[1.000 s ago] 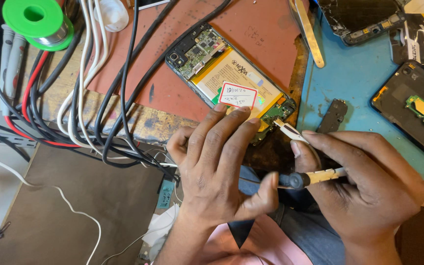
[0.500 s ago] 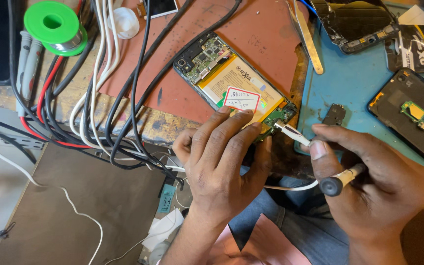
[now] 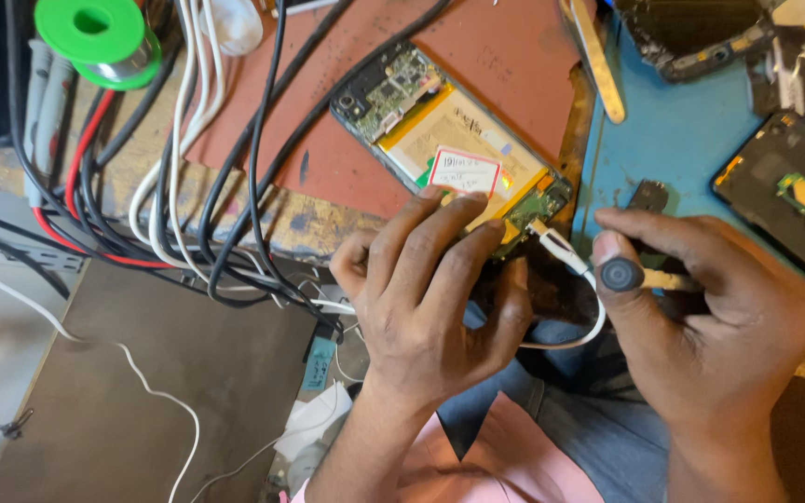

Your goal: The person uses a white pen-like tool to probe and scrape around the charging port area of a disassembled mobile phone. They then use tweezers to adjust a small component near the port while the phone remains connected to a white charging cable.

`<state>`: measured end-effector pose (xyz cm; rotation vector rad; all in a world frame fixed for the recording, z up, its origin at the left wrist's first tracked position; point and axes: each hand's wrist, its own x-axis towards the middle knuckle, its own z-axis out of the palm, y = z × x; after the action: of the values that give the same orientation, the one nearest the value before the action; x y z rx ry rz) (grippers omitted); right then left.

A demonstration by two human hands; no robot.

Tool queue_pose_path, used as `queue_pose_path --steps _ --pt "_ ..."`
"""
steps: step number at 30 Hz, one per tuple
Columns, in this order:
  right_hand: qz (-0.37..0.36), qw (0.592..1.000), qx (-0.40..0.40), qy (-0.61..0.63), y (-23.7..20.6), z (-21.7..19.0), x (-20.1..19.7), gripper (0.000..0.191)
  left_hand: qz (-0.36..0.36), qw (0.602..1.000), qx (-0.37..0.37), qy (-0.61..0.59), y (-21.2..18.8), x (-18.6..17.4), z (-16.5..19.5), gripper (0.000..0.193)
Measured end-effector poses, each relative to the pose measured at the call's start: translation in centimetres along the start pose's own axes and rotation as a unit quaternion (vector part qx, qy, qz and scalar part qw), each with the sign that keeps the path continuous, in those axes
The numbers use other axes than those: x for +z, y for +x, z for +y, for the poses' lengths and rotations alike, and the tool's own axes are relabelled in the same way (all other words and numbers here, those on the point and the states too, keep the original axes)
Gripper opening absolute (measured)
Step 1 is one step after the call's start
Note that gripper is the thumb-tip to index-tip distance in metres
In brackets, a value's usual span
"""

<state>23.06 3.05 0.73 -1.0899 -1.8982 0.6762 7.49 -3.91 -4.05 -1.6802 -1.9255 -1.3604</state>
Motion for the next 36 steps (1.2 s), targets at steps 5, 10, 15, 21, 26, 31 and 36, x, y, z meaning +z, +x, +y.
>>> queue_pose_path --steps 5,10,15,21,26,31,36 --pt "0.002 1.0 -0.019 -0.013 -0.2 0.6 0.1 0.015 -0.007 1.0 0.003 0.013 -0.4 0.0 -0.1 0.035" --pt "-0.001 1.0 0.01 0.012 0.1 0.2 -0.1 0.017 0.01 0.999 0.016 0.036 -0.3 0.5 0.0 0.032" --pt "-0.097 0.98 -0.14 -0.107 2.0 -0.1 -1.0 0.037 0.007 0.998 0.024 0.056 -0.4 0.6 0.0 0.033" --pt "-0.149 0.929 -0.238 -0.242 3.7 0.3 -1.4 0.049 0.008 0.998 0.021 0.056 -0.6 0.6 0.1 0.029" --pt "-0.173 0.919 -0.25 -0.25 4.2 0.3 -1.4 0.046 0.014 0.998 0.027 0.059 -0.9 0.7 0.0 0.025" --pt "-0.22 0.912 -0.244 -0.246 5.1 0.1 -1.7 0.049 0.013 0.998 0.034 0.051 -1.0 0.7 -0.2 0.028" --pt "-0.213 0.921 -0.236 -0.224 5.2 0.5 -1.6 0.046 0.019 0.999 0.032 0.039 0.0 0.3 0.1 0.027"
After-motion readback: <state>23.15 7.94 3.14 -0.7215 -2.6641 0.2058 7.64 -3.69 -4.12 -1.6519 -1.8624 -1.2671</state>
